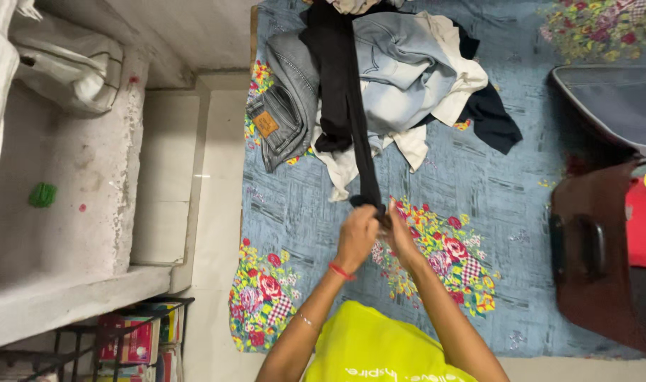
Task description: The person folds black trousers and a pair of light blue jeans on a bed before placing them into an open suitcase.
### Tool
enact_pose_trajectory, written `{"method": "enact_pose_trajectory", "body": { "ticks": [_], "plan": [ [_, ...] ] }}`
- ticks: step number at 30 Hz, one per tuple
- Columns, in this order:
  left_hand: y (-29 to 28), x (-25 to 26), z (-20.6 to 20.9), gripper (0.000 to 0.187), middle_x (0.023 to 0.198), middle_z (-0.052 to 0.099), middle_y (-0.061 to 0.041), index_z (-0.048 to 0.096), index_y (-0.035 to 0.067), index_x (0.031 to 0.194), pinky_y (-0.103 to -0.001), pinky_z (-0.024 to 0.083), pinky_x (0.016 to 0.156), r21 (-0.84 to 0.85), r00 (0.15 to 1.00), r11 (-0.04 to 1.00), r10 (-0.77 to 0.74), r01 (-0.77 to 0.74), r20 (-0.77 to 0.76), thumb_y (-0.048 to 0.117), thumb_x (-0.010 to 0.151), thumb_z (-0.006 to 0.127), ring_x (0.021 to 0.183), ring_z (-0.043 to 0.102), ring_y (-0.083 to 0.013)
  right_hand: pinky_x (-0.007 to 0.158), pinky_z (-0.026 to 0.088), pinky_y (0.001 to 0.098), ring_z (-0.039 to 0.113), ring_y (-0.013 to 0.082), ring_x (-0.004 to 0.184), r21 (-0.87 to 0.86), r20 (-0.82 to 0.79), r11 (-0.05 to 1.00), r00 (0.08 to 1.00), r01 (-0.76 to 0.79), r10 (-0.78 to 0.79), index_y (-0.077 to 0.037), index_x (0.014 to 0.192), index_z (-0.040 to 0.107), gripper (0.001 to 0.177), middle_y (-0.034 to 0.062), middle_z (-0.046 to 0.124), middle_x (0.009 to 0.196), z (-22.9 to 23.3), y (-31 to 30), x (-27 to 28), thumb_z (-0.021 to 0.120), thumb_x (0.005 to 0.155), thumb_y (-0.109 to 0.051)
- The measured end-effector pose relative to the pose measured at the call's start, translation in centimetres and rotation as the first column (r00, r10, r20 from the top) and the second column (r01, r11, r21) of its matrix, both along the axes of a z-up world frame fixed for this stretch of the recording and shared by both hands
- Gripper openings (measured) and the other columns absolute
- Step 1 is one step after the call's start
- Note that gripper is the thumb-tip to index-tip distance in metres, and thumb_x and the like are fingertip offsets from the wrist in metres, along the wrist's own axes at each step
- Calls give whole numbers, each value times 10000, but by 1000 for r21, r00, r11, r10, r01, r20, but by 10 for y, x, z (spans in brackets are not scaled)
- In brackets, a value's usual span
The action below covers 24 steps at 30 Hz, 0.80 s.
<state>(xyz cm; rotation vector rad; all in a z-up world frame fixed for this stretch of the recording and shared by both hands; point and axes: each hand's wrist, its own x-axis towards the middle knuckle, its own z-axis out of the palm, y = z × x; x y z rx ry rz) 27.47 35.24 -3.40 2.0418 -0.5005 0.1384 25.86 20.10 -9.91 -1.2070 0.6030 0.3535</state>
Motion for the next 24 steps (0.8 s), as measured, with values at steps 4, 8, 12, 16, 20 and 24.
{"method": "enact_pose_trajectory", "body": {
  "ticks": [4, 8, 12, 16, 20, 24],
  "plan": [
    [-11, -66, 2, 237, 1063, 690, -208, 664, -3, 1064, -473, 531, 924, -23, 978, 979, -202, 201, -60, 157, 924, 560, 1033, 662, -399, 857, 478, 353, 549, 203, 961, -463, 233, 884, 971, 61, 54, 99, 1081, 607, 493, 129, 556, 1056, -7, -15, 10, 673, 1122, -388],
    [11, -74, -37, 298, 1054, 715, -215, 701, 22, 1080, -465, 528, 859, 52, 961, 995, -64, 80, -268, 182, 974, 473, 992, 682, -396, 808, 514, 342, 609, 176, 888, 209, 263, 973, 953, 97, -152, -65, 1166, 634, 236, 46, 633, 1002, 26, -25, -25, 608, 958, -176],
    [27, -60, -65, 392, 1020, 748, -150, 653, 38, 1140, -407, 554, 861, -247, 854, 950, 38, -193, -520, 330, 1086, 397, 971, 726, -301, 897, 489, 297, 617, 150, 982, 25, 331, 998, 942, -62, 50, -68, 1254, 633, 400, 26, 673, 1094, 63, -25, -81, 548, 870, -139],
    [15, -45, -65, 506, 1008, 743, -116, 668, -8, 1168, -342, 573, 850, -701, 477, 556, -515, -447, -713, 423, 1097, 411, 924, 719, -205, 956, 465, 318, 615, 193, 1076, -557, 243, 694, 710, -456, 661, 34, 1128, 712, 329, 92, 720, 1107, 51, -34, -123, 602, 895, -171],
    [-19, -49, -61, 295, 934, 657, -32, 631, 63, 1240, -291, 505, 671, -729, 740, 524, -248, -440, -625, 64, 959, 540, 745, 594, -119, 925, 474, 366, 596, 220, 1073, -419, 147, 581, 579, -698, 802, 27, 1124, 718, 358, 113, 695, 1136, 21, -41, -150, 586, 921, -237],
    [-48, -66, -70, 396, 893, 648, -47, 665, 28, 1249, -264, 484, 644, -645, 825, 708, -158, -288, -543, 13, 896, 485, 705, 564, -110, 928, 466, 381, 586, 186, 1069, -160, 181, 813, 793, -560, 582, -50, 1224, 665, 423, 77, 645, 1205, 15, -67, -165, 493, 1025, -380]
  ]
}}
